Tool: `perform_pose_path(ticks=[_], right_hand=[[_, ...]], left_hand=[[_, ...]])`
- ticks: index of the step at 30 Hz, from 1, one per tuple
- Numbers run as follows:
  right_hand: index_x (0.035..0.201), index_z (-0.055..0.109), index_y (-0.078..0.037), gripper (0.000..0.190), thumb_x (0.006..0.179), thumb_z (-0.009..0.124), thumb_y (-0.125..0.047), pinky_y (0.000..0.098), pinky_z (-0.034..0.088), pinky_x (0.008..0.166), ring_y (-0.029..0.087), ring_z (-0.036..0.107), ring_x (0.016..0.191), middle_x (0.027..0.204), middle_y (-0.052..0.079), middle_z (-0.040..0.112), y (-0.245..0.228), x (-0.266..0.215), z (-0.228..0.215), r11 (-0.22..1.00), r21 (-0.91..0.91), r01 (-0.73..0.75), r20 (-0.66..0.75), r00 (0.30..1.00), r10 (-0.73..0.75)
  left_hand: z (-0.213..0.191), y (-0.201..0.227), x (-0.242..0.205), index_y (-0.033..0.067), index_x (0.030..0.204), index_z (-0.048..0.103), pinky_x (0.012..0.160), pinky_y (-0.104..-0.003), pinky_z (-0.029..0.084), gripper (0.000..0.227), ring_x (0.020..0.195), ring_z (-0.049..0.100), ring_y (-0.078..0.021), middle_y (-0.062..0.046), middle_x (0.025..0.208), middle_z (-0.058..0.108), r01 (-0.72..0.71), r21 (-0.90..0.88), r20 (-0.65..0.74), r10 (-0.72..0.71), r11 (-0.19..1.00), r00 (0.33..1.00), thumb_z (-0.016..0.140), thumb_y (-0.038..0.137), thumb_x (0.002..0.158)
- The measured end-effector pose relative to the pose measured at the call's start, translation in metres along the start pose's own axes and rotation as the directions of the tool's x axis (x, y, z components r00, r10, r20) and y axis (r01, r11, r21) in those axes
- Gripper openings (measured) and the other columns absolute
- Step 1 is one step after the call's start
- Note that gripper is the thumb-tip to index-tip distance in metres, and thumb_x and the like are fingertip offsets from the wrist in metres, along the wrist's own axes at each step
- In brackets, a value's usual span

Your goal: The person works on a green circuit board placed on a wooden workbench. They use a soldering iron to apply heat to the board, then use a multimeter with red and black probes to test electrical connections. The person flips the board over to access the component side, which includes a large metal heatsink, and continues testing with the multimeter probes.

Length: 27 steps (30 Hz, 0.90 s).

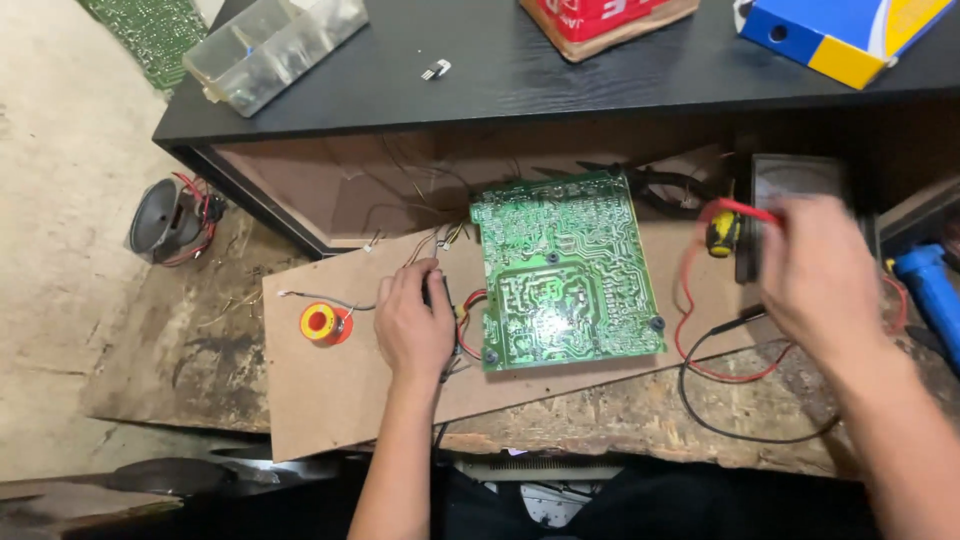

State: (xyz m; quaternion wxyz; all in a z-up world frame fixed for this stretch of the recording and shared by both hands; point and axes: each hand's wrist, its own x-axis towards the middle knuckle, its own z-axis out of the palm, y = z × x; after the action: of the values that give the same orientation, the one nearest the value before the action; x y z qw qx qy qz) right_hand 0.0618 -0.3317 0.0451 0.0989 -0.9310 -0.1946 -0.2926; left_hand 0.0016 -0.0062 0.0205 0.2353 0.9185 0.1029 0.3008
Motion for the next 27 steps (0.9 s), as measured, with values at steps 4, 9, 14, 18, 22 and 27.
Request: perform_pose_path(ticks=[4,9,14,18,22,27], right_hand=[[0.104,0.05,-0.007,0.028,0.079,0.045,-0.017,0.0379,0.048,0.053,0.025,0.055,0.071,0.086,0.01,0.053,-0.003,-0.031,-0.021,0.973,-0.034,-0.229,0.368,0.902,0.226],[0.099,0.053,-0.024,0.025,0.078,0.044,-0.034,0.0364,0.059,0.063,0.015,0.063,0.077,0.094,-0.005,0.061,0.011,-0.057,-0.002,0.989,-0.144,-0.035,0.564,0.818,0.111],[0.091,0.055,-0.006,0.017,0.078,0.05,-0.016,0.0264,0.049,0.056,0.017,0.058,0.066,0.076,0.007,0.06,0.02,-0.08,-0.018,0.917,0.305,0.256,-0.054,0.966,-0.252],[0.086,0.054,-0.013,0.029,0.075,0.043,-0.038,0.0274,0.051,0.057,0.013,0.058,0.06,0.068,0.0,0.058,-0.036,-0.06,-0.054,0.681,0.576,0.451,-0.13,0.874,-0.469],[0.089,0.051,-0.005,0.024,0.084,0.031,-0.018,0.0329,0.05,0.061,0.023,0.058,0.068,0.08,0.01,0.058,-0.083,-0.036,-0.076,0.504,0.599,0.622,-0.203,0.726,-0.657],[0.052,0.047,-0.01,0.027,0.075,0.035,-0.002,0.0236,0.032,0.038,0.012,0.041,0.036,0.044,0.002,0.044,-0.064,-0.043,-0.061,0.74,0.571,0.356,-0.409,0.905,-0.119]], left_hand=[[0.001,-0.001,0.002,0.0094,0.089,0.057,0.059,-0.034,0.041,0.019,0.075,0.051,-0.0217,-0.002,0.084,0.06,-0.011,-0.004,-0.027,0.011,1.0,1.0,0.041,0.016,0.081],[0.0,0.002,0.001,0.0102,0.091,0.057,0.06,-0.034,0.041,0.022,0.079,0.051,-0.02,0.0,0.086,0.06,0.028,-0.01,0.002,-0.028,1.0,1.0,0.039,0.018,0.082],[-0.009,0.008,-0.006,0.0006,0.092,0.055,0.069,-0.027,0.046,0.018,0.078,0.056,-0.018,-0.009,0.084,0.06,-0.161,-0.241,-0.193,0.115,0.957,0.974,0.043,0.01,0.083],[-0.021,0.068,-0.037,0.0048,0.089,0.048,0.058,-0.025,0.044,0.013,0.064,0.048,-0.0151,-0.003,0.066,0.046,-0.659,-0.431,-0.282,0.602,0.616,0.747,0.038,0.007,0.08],[-0.043,0.114,-0.063,0.007,0.127,0.033,0.048,-0.03,0.034,0.031,0.059,0.041,-0.0172,-0.014,0.095,0.051,-0.763,-0.376,-0.06,0.808,0.525,0.586,0.035,0.013,0.097],[-0.033,0.093,-0.077,0.0035,0.078,0.055,0.048,-0.024,0.051,0.01,0.054,0.056,-0.016,-0.008,0.063,0.055,-0.643,-0.386,-0.177,0.63,0.662,0.756,0.051,0.012,0.082]])
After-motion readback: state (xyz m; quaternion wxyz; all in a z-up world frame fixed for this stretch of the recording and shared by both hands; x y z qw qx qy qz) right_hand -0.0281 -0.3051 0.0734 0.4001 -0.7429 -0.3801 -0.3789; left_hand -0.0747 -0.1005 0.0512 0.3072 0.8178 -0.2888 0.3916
